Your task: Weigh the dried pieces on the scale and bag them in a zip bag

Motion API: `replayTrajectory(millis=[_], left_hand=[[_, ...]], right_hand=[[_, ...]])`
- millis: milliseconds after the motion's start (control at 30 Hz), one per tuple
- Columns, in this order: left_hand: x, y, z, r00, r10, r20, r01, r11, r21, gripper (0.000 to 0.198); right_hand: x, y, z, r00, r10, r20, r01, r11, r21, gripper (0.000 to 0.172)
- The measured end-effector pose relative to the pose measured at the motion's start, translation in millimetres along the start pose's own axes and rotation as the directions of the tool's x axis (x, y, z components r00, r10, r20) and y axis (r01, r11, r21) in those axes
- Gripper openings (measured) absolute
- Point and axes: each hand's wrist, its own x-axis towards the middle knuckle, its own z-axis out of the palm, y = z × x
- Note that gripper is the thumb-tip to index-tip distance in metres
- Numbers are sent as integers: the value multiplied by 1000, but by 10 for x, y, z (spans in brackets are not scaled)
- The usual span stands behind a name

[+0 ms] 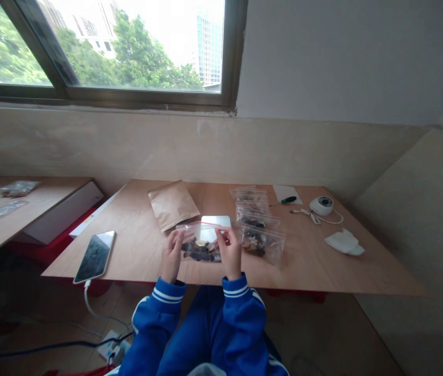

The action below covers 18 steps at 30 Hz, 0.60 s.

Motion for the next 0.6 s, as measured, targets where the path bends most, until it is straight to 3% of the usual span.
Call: replayTrajectory(millis=[133, 333, 467, 600], left_hand=[[28, -1, 8, 993, 78, -93, -72, 995, 72, 29], [19, 78, -15, 989, 17, 150, -18, 1000, 6, 36], [-40, 152, 42, 994, 47, 96, -46, 999, -20, 35], [-59, 151, 36, 997, -5, 72, 9, 998, -56, 34]], right_hand=[[-24, -26, -116, 999, 36, -4, -36, 998, 56, 40], [0, -77, -236, 997, 49, -55, -45, 997, 66, 42], [-19, -98, -239, 998, 21, -67, -17, 999, 50, 40], [-24, -103, -282, 997, -1, -77, 3, 1000, 28, 41]])
